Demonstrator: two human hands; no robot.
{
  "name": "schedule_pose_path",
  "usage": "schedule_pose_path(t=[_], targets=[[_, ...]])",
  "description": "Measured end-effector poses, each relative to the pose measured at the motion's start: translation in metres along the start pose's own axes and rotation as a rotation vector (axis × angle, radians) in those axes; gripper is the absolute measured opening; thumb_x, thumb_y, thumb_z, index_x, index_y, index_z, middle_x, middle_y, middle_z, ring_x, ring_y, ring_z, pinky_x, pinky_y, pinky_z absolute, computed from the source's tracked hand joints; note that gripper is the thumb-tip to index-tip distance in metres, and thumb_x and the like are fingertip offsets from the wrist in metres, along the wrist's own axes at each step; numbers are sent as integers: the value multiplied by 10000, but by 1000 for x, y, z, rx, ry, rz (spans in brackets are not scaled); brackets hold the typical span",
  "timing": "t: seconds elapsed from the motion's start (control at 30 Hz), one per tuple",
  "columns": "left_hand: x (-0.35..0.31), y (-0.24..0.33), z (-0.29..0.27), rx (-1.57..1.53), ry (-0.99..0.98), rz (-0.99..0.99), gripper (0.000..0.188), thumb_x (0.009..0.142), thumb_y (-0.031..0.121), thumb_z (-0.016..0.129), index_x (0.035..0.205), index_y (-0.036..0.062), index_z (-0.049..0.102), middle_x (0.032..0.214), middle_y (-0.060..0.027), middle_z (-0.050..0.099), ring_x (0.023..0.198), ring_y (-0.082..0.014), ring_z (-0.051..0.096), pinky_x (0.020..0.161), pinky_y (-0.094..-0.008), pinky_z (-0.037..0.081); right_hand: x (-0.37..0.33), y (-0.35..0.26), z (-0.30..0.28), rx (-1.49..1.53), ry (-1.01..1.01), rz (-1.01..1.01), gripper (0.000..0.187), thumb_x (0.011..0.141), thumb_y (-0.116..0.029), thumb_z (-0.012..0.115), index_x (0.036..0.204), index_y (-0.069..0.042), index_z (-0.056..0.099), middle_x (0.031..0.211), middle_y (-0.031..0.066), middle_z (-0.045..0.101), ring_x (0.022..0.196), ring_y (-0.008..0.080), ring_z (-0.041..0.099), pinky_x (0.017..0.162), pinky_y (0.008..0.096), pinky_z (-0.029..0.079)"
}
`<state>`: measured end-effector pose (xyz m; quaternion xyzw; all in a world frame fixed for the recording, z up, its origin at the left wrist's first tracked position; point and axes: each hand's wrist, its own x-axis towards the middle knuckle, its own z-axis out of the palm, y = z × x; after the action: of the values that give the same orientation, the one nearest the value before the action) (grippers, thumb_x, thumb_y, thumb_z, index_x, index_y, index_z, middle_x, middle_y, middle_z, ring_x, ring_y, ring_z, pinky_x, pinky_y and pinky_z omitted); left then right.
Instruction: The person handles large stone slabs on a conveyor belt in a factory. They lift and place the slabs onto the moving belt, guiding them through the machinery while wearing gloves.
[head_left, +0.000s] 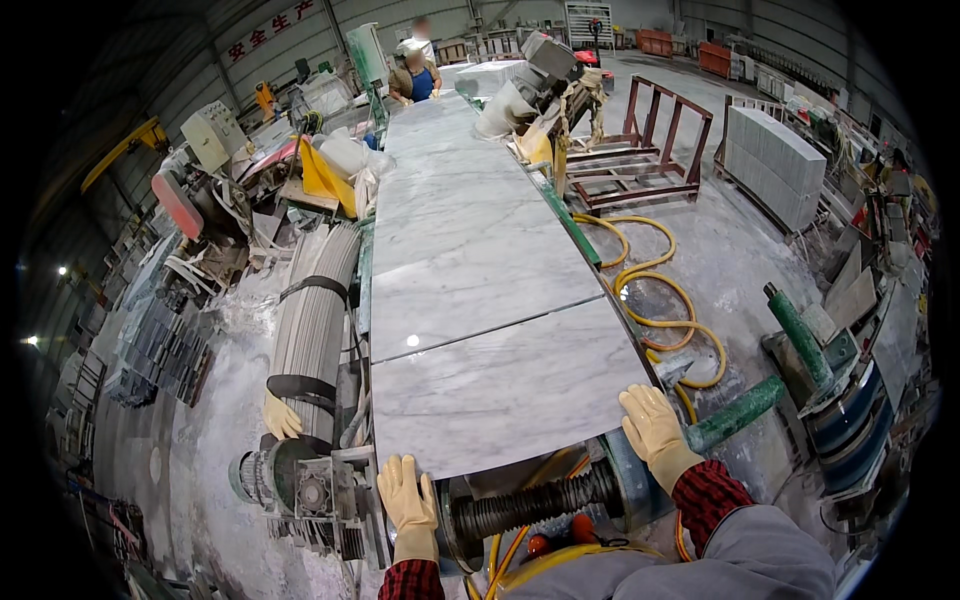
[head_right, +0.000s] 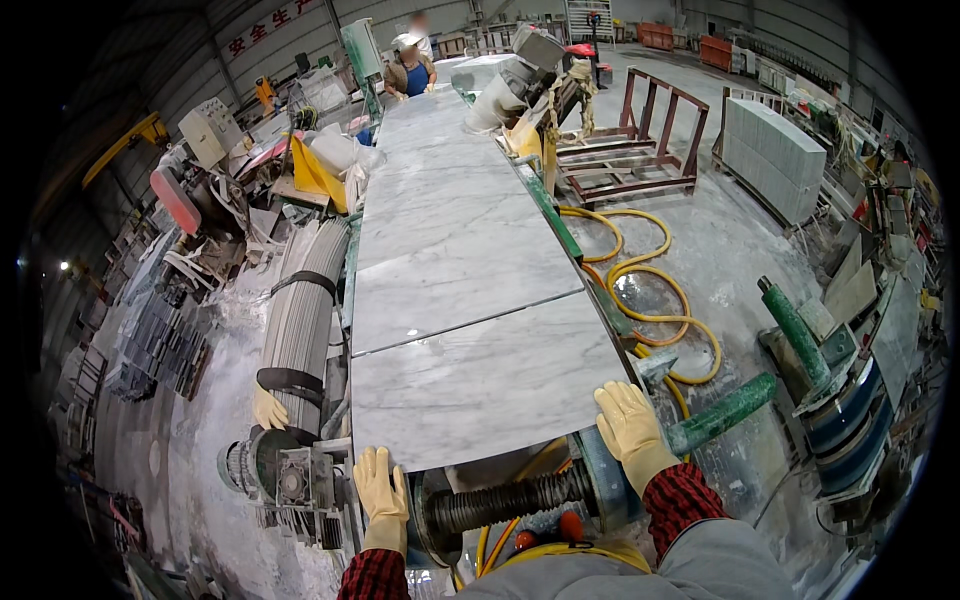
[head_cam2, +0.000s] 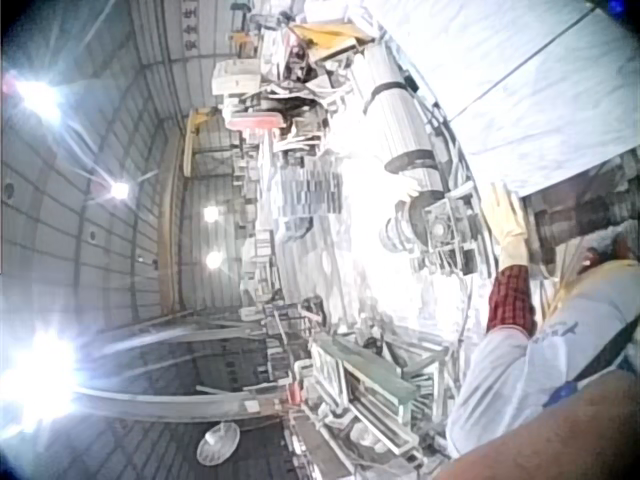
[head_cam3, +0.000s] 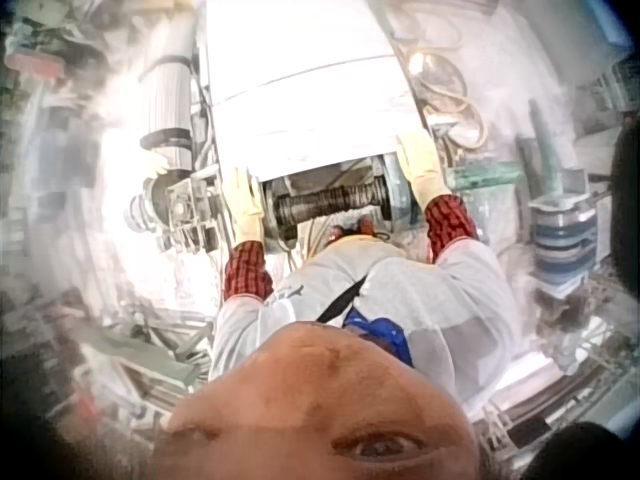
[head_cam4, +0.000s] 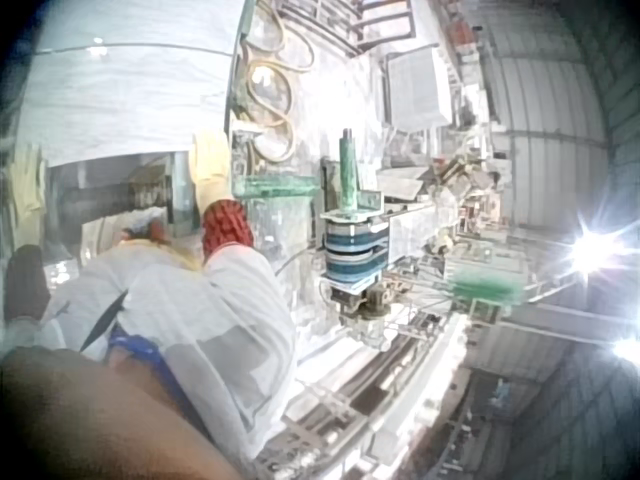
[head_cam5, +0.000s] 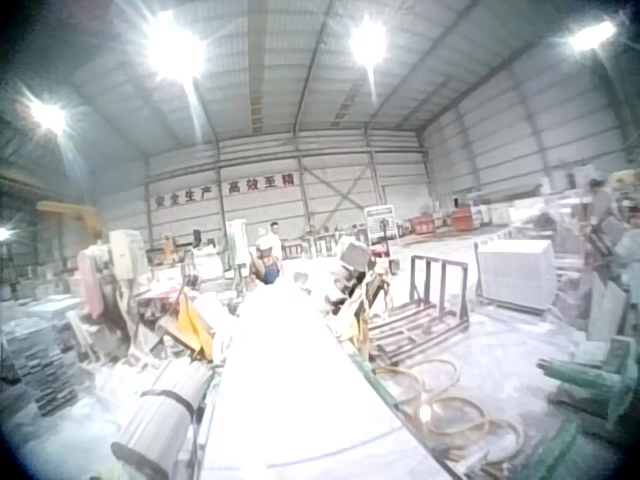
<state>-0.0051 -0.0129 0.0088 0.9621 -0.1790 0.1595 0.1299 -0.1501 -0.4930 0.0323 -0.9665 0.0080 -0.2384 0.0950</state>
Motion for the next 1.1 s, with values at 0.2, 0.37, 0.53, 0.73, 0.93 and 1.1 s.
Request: schedule_pose_path(t=[0.2,0.37,0.53,0.73,0.93,1.1], targets=[[-4,0,0,23,-2,-10,486,1002,210,708,1443,66,563,1535,-278,545,1434,-479,480,1231,-576,344,0,-1,-3,8,11,-15,436,934,-177,708,1341,-28,655,1383,193,649,1334,404,575,1182,534,432],[-2,4,-7,-3,-26,-8,484,1003,203,706,1442,60,561,1534,-275,545,1434,-482,477,1228,-574,346,-2,-3,-4,15,21,-9,432,934,-179,705,1336,-30,654,1376,190,649,1327,405,577,1174,533,436],[-5,3,-7,11,30,28,479,998,202,708,1432,54,569,1520,-268,550,1420,-475,485,1213,-567,357,-4,-3,-4,16,-16,15,442,938,-183,704,1349,-27,656,1396,197,650,1332,409,577,1178,535,433],[-8,3,-8,-55,-11,-25,502,1005,171,708,1477,74,566,1569,-267,539,1475,-475,461,1255,-579,318,-5,-4,-7,26,3,6,431,939,-197,703,1329,-16,670,1389,199,653,1327,413,578,1175,525,435],[-6,8,-14,21,61,56,421,963,163,728,1342,61,574,1402,-234,568,1323,-454,515,1121,-543,400,-6,-6,-9,37,-16,18,427,944,-199,693,1329,-16,667,1382,197,653,1331,403,575,1181,514,429],[-4,13,-20,-27,30,50,435,950,148,738,1345,63,575,1394,-242,568,1305,-457,519,1118,-551,400,-10,-4,-9,30,18,1,430,943,-199,688,1332,-18,657,1378,195,649,1324,396,573,1174,520,429]])
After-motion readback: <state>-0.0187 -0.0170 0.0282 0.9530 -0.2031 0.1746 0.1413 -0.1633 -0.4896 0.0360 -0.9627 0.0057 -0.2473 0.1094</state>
